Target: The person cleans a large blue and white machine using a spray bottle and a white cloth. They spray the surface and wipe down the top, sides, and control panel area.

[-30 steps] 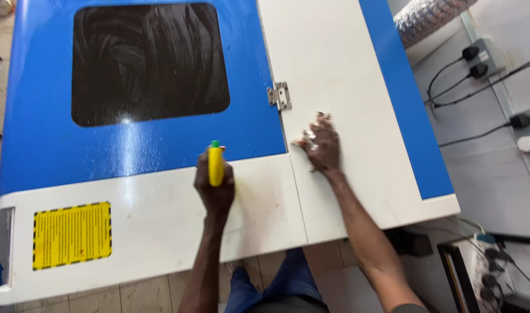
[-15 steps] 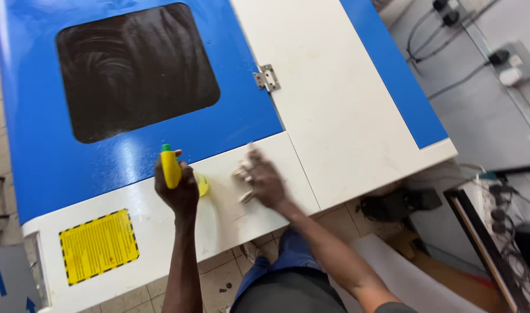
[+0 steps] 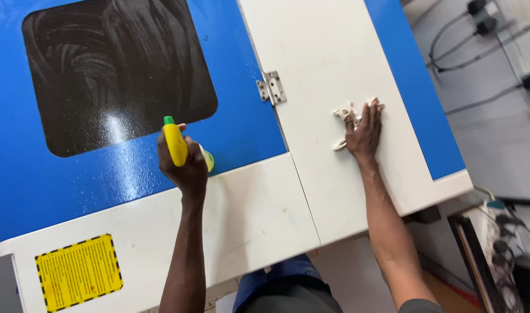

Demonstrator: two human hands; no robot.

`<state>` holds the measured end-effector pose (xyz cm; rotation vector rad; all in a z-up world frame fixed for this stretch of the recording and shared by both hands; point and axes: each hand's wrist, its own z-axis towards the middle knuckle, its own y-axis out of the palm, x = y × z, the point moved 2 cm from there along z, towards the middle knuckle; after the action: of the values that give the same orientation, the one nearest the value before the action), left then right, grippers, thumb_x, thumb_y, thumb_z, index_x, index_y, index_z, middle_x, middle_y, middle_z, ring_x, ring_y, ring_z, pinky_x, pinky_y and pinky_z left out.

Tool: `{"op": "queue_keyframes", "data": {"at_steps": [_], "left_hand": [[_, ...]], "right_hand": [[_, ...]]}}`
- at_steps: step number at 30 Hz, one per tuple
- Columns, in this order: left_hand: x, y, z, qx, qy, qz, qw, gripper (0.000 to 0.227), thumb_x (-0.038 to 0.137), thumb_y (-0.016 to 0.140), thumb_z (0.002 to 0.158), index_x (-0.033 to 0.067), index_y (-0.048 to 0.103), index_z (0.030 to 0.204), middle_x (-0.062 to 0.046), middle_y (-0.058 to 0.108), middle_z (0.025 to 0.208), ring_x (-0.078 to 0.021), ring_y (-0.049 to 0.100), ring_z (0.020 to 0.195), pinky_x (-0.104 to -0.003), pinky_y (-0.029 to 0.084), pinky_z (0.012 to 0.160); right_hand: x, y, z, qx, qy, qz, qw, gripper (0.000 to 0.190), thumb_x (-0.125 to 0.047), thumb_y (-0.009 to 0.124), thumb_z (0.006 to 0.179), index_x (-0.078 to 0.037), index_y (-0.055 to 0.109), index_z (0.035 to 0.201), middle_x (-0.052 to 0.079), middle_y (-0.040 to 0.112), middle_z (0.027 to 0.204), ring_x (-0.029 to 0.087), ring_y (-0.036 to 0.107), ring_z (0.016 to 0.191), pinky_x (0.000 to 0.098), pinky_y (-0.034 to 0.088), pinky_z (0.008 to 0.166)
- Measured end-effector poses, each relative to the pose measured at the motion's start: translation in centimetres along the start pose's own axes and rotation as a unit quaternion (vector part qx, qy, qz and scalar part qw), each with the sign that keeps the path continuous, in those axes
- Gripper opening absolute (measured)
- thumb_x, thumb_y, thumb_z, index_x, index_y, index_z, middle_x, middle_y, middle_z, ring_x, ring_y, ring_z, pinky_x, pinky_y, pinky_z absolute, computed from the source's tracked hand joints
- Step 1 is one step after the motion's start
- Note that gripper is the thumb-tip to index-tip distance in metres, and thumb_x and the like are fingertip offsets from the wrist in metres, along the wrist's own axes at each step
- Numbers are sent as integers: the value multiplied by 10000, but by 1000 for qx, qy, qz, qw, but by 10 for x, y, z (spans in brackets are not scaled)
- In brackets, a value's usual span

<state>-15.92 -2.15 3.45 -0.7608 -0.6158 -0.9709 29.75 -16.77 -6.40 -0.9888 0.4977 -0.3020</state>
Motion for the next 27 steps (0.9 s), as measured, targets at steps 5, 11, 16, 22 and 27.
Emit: {"op": "queue_keyframes", "data": {"at_steps": [5, 11, 16, 22, 27], "left_hand": [[-6, 25, 11, 5, -8, -17, 1000, 376, -87, 663, 1017, 4, 676, 1381, -132, 804, 1176, -316, 789, 1081, -465, 618, 985], [7, 42, 19, 9, -39, 34, 999, 334, -20, 666, 1044, 8, 617, 1373, -135, 796, 1215, -268, 742, 978, -399, 646, 899], [11, 56, 30, 25, 5, 12, 1000, 335, -33, 663, 1091, -27, 626, 1424, -155, 804, 1208, -282, 786, 1031, -382, 650, 898], [10, 57, 21, 40, -46, 50, 997, 381, -63, 664, 1035, -51, 631, 1415, -175, 809, 1195, -297, 772, 1031, -417, 638, 944], [14, 58, 24, 26, -41, 54, 997, 302, -44, 670, 1072, -56, 637, 1373, -146, 795, 1206, -303, 754, 1058, -419, 633, 986]], "right_hand": [[-14, 75, 128, 31, -62, 19, 997, 645, -327, 836, 1125, 106, 673, 1574, 359, 544, 1668, 549, 469, 1560, 600, 400, 1274], [-136, 168, 263, -84, -156, 94, 980, 611, -429, 656, 1234, 12, 619, 1654, 299, 526, 1690, 487, 375, 1587, 560, 257, 1319], [-275, 202, 234, -10, -350, 182, 919, 527, -180, 682, 905, -23, 782, 1398, 281, 744, 1428, 484, 669, 1324, 538, 512, 1145], [-303, 111, 63, -346, -395, 188, 830, 659, -82, 616, 1055, -43, 487, 1700, 232, 440, 1801, 416, 367, 1691, 660, 330, 1350], [-275, 119, 14, -317, -484, 178, 796, 816, -302, 687, 1108, -305, 294, 1823, 167, 114, 1932, 383, 25, 1792, 660, 156, 1405]]}}
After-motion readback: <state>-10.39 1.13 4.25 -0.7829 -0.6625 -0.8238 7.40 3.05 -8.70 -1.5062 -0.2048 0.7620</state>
